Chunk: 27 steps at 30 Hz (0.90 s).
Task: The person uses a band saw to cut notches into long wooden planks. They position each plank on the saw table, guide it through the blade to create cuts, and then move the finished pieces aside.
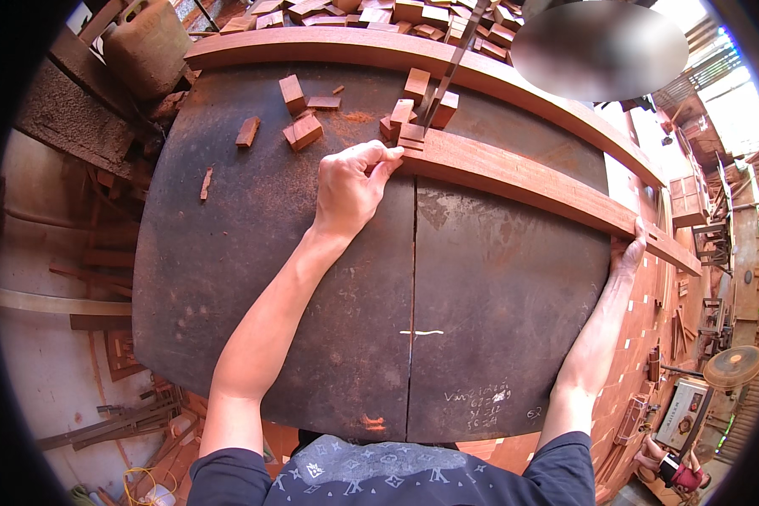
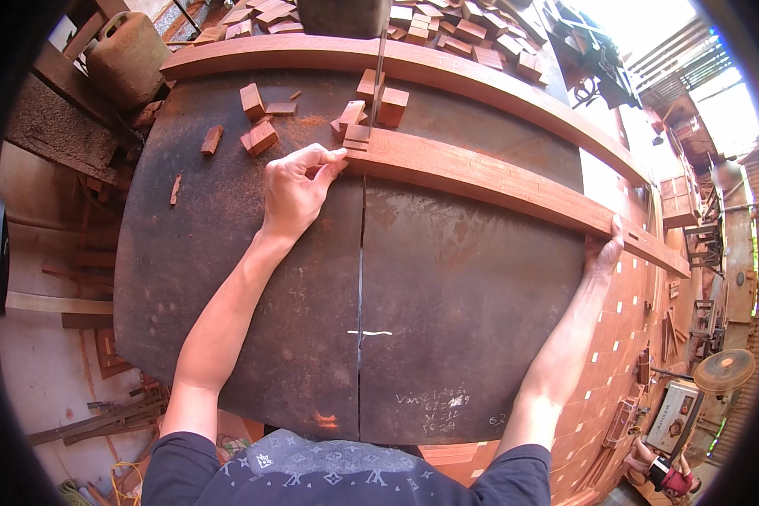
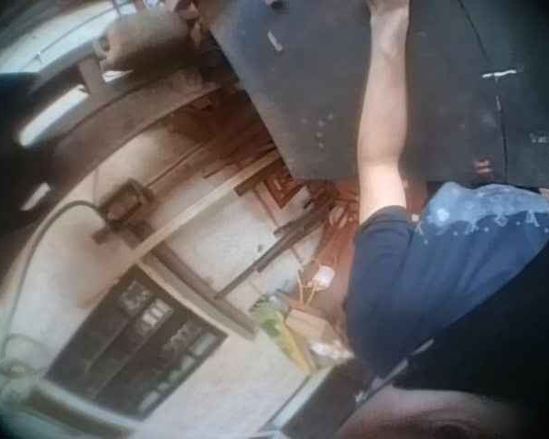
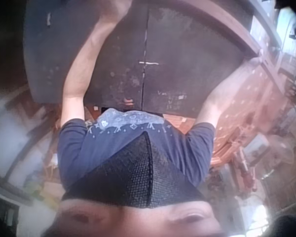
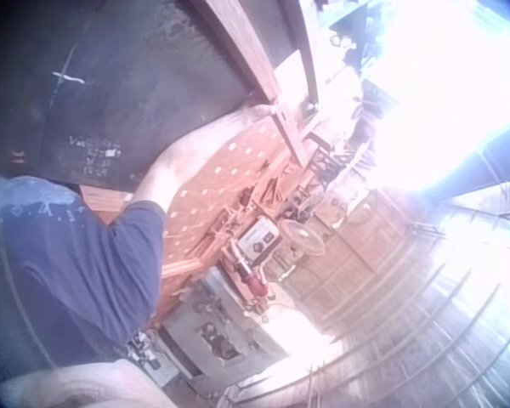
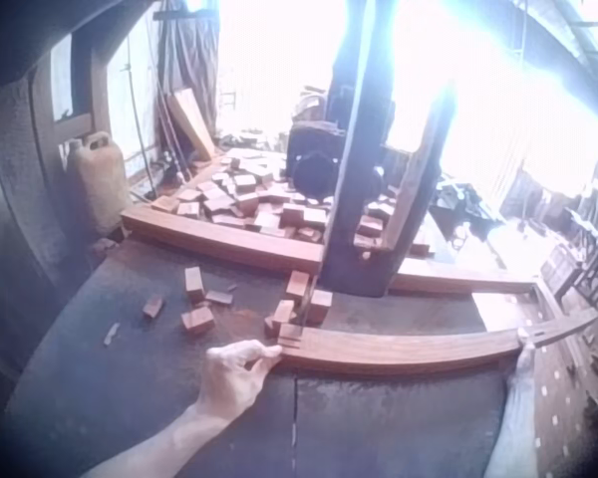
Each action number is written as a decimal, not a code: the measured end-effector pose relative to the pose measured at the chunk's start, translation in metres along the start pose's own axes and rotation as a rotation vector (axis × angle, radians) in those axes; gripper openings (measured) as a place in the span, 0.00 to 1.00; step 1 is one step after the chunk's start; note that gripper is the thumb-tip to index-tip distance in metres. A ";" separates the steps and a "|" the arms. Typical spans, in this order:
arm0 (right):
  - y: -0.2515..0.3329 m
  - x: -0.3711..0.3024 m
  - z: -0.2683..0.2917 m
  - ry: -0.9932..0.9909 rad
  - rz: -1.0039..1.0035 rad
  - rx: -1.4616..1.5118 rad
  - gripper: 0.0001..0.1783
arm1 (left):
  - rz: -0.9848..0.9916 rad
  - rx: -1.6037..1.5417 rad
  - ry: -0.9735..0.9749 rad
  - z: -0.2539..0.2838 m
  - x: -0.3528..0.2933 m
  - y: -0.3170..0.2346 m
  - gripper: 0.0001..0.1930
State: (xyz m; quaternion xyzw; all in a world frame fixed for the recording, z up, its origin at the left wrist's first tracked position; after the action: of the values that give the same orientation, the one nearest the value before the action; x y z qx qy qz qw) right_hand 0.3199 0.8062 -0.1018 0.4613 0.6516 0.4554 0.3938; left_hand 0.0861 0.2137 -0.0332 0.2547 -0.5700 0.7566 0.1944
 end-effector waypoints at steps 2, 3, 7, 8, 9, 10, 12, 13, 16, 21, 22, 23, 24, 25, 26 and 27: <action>-0.001 0.002 0.000 0.003 -0.009 0.006 0.40 | 0.009 -0.003 0.003 -0.001 0.001 0.002 0.04; -0.001 0.003 0.000 0.005 -0.014 0.011 0.40 | 0.013 -0.004 0.005 -0.001 0.001 0.002 0.04; -0.004 0.006 0.003 -0.001 -0.028 0.014 0.41 | 0.012 -0.009 -0.003 -0.001 0.001 0.001 0.04; -0.003 0.007 0.003 0.012 -0.030 0.016 0.41 | 0.020 -0.004 -0.001 -0.002 0.001 0.002 0.04; -0.003 0.005 0.000 0.027 -0.033 0.019 0.41 | 0.030 0.002 0.000 -0.002 0.001 0.003 0.04; -0.003 0.003 -0.003 0.047 -0.043 0.045 0.36 | 0.028 0.005 -0.004 -0.001 0.001 0.003 0.04; -0.002 -0.002 -0.006 0.084 -0.062 0.095 0.28 | 0.024 0.009 -0.011 -0.001 0.001 0.002 0.04; -0.001 -0.003 -0.007 0.086 -0.064 0.092 0.28 | 0.037 0.028 0.005 -0.001 0.001 0.003 0.03; 0.000 -0.004 -0.008 0.093 -0.062 0.083 0.29 | 0.055 0.053 0.024 -0.002 0.001 0.004 0.02; -0.001 -0.001 -0.005 0.093 -0.067 0.073 0.29 | 0.045 0.022 -0.009 -0.002 0.001 0.004 0.04; -0.002 0.001 -0.004 0.088 -0.066 0.070 0.29 | 0.038 0.009 -0.016 -0.002 0.001 0.004 0.04; -0.002 0.002 -0.003 0.082 -0.065 0.066 0.29 | 0.031 -0.004 -0.023 -0.003 0.001 0.006 0.04; -0.003 0.002 -0.003 0.076 -0.064 0.064 0.29 | 0.024 -0.017 -0.029 -0.002 0.001 0.005 0.04; -0.004 0.002 -0.002 0.067 -0.067 0.065 0.29 | 0.029 -0.017 -0.028 -0.002 0.001 0.006 0.04; -0.005 0.002 -0.002 0.058 -0.070 0.067 0.29 | 0.034 -0.017 -0.026 -0.002 0.001 0.006 0.04; -0.005 0.003 0.001 0.048 -0.071 0.068 0.29 | 0.039 -0.020 -0.024 -0.002 0.001 0.006 0.04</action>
State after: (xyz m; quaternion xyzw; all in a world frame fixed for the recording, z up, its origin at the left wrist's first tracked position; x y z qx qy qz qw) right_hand 0.3183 0.8088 -0.1075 0.4402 0.6919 0.4296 0.3781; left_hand 0.0818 0.2141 -0.0375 0.2509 -0.5846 0.7514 0.1752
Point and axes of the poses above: each hand's wrist, its own x-axis towards the middle knuckle, its own z-axis out of the back of the hand, y = z × x, the point moved 8 cm from there along x, towards the middle knuckle, and after that the axes turned 15 degrees about -y, right-handed, at the moved point
